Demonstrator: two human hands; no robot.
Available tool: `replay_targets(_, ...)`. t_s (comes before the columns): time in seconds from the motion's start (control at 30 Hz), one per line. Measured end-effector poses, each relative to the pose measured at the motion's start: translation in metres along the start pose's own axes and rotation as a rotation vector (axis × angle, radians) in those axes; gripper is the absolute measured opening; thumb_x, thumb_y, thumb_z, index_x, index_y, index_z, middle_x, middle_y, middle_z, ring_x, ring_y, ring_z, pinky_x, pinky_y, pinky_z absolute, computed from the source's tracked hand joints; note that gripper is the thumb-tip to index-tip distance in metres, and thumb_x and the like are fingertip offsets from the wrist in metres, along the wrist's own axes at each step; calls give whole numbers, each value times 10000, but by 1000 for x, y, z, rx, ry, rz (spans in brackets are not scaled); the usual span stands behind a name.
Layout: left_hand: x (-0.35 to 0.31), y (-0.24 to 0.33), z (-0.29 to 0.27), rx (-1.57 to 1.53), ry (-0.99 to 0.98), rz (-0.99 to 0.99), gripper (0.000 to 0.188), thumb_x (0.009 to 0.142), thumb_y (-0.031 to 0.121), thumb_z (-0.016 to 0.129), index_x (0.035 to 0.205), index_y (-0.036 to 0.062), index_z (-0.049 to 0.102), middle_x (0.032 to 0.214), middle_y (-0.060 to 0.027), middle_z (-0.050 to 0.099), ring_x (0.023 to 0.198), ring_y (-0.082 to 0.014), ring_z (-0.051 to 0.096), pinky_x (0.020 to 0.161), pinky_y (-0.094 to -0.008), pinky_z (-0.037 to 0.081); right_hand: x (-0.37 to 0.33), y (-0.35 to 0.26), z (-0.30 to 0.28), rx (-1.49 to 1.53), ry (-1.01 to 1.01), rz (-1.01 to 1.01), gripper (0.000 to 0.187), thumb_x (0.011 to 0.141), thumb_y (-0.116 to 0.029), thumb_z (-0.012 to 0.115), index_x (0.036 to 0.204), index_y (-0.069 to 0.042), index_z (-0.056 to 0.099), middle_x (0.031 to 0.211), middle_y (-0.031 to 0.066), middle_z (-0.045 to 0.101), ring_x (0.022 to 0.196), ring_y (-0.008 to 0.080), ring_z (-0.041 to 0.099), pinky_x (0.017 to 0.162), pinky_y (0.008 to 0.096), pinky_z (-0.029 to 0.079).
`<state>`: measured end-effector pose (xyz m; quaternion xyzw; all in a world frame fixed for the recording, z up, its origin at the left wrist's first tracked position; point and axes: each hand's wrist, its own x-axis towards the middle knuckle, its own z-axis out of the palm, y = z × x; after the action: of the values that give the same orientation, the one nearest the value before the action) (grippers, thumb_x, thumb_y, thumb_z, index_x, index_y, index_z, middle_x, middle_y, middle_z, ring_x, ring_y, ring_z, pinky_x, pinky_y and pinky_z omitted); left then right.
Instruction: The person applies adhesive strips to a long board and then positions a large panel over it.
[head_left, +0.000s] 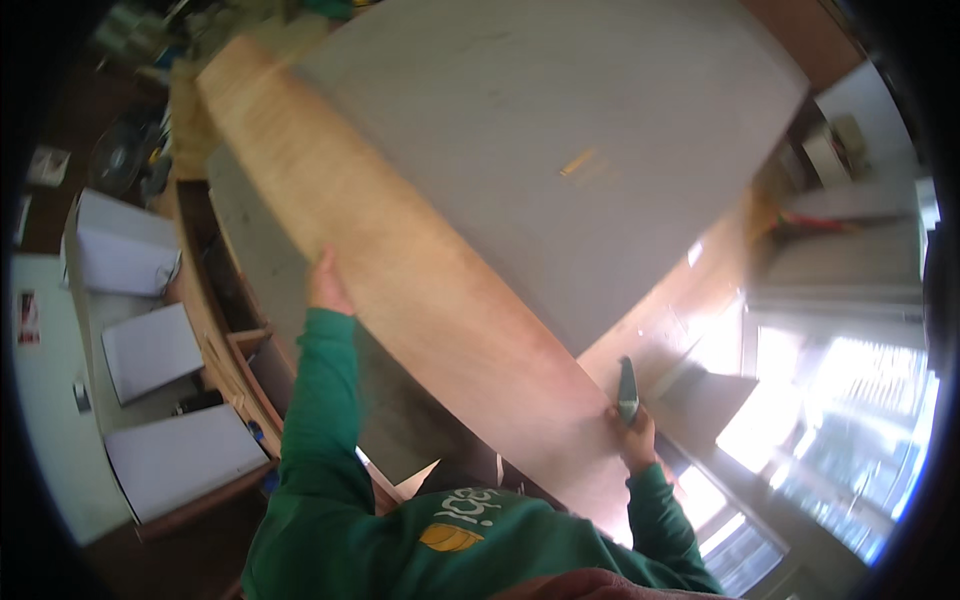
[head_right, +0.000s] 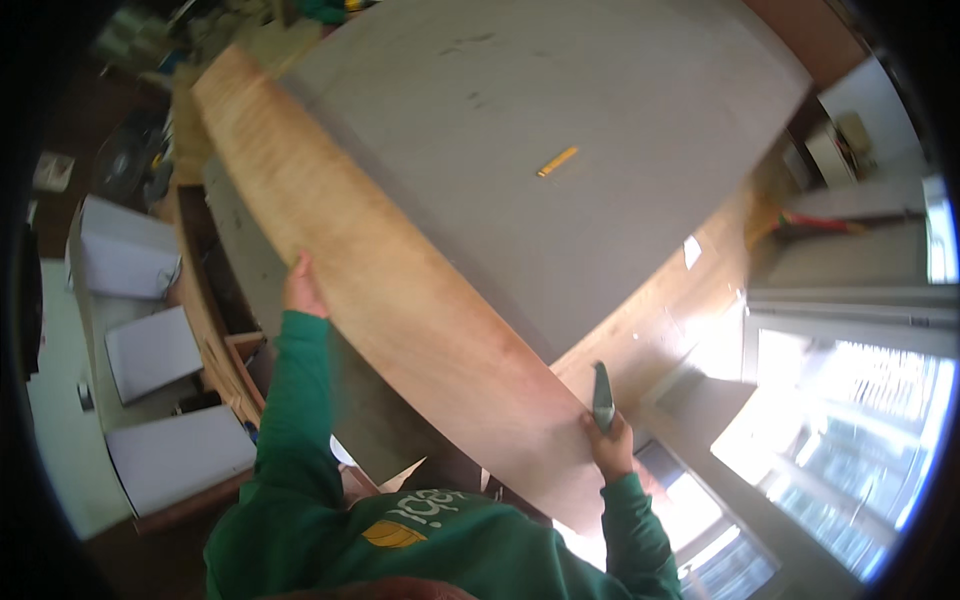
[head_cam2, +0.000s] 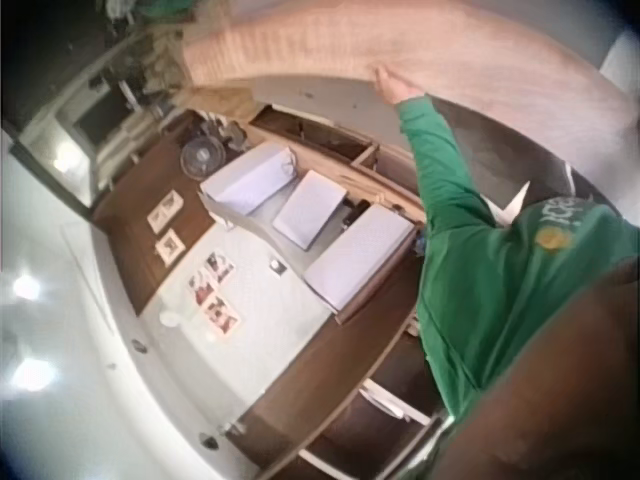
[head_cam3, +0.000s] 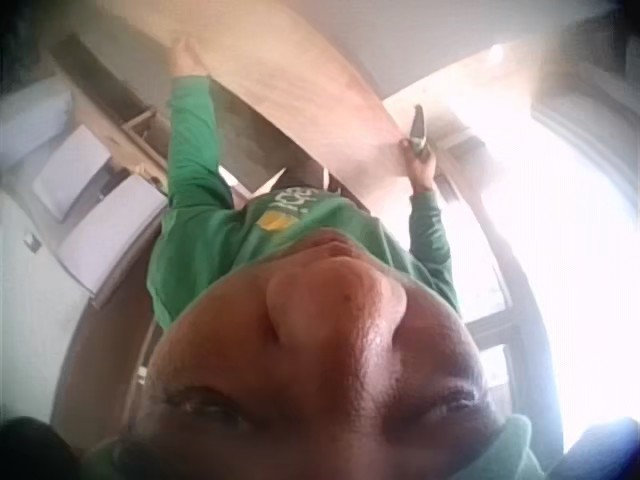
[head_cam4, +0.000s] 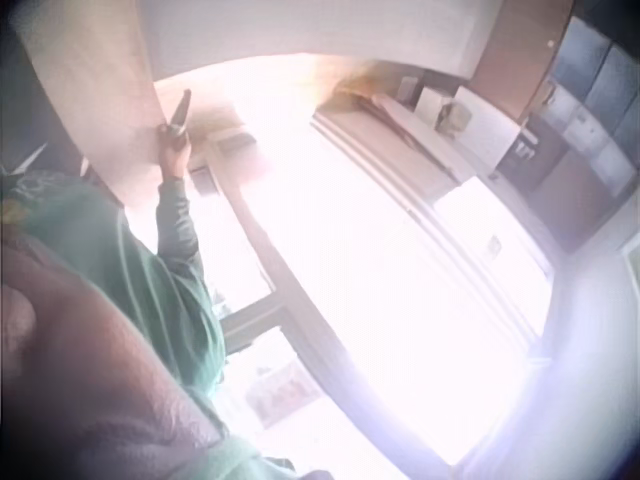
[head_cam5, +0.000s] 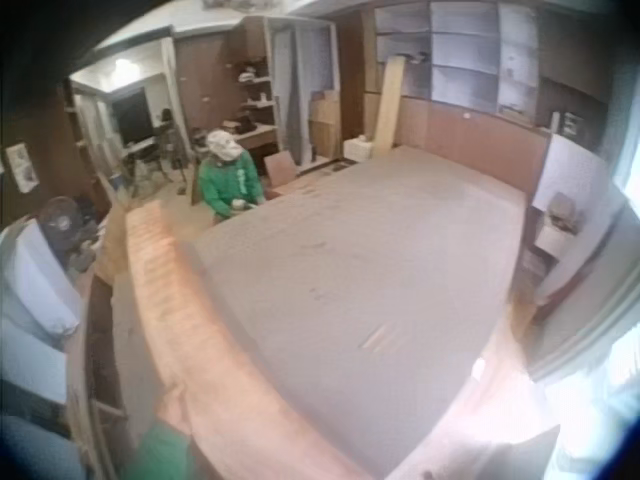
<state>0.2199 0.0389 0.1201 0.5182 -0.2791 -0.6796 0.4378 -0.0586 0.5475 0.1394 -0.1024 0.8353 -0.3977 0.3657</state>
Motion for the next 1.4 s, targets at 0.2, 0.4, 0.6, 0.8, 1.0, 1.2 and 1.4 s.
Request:
replay_targets(0.2, -5, 74, -60, -62, -60, 97, 500, 985, 329, 523, 1358, 1, 461, 1401, -116, 494, 1273, -255, 471, 1095, -392, 346, -16, -94, 13, -126, -65, 21, 356, 834, -315, 719, 969, 10, 659, 765, 139, 650, 731, 174, 610, 700, 347, 493)
replay_targets(0.4, -33, 132, -109, -86, -68, 69, 510, 1008, 351, 457, 1399, 26, 414, 1408, -117, 486, 1272, -301, 468, 1087, -431, 355, -19, -144, 32, -179, -101, -203, 361, 825, -360, 705, 980, -35, 676, 832, 190, 679, 798, 331, 673, 717, 406, 507)
replay_targets(0.6, -80, 163, -134, -156, 91, 67, 517, 1009, 380, 439, 1398, 40, 422, 1417, -121, 476, 1267, -309, 472, 1071, -457, 377, 1, -185, 43, -300, -163, -289, 365, 797, -382, 707, 924, -42, 674, 796, 191, 666, 763, 377, 643, 703, 418, 504)
replay_targets(0.8, -118, 150, -133, -337, 212, 89, 473, 1012, 349, 443, 1377, 48, 454, 1392, -123, 501, 1253, -306, 487, 1060, -477, 402, 36, -229, 25, -403, -128, -512, 363, 789, -379, 708, 905, -38, 663, 808, 194, 664, 790, 381, 635, 711, 436, 490)
replay_targets(1.0, -128, 90, -104, -452, 131, 89, 450, 1002, 294, 480, 1370, 37, 452, 1359, -131, 523, 1218, -317, 522, 1045, -488, 427, 105, -256, -24, -476, -201, -470, 382, 802, -382, 706, 976, -45, 665, 866, 183, 666, 810, 326, 630, 770, 412, 491)
replay_targets(1.2, -119, 16, 6, -391, 43, 173, 449, 984, 183, 505, 1369, -25, 406, 1327, -168, 532, 1188, -315, 546, 1019, -457, 454, 192, -196, -97, -388, -226, -343, 360, 833, -304, 704, 1019, 0, 660, 874, 113, 677, 814, 171, 623, 753, 331, 492)
replay_targets(1.4, -95, -48, 101, -400, 135, 141, 420, 990, 170, 501, 1346, -37, 418, 1315, -167, 542, 1195, -296, 543, 1014, -427, 455, 256, -132, -160, -314, -226, -262, 317, 846, -291, 688, 947, 7, 648, 696, 8, 596, 586, 102, 526, 541, 294, 443)
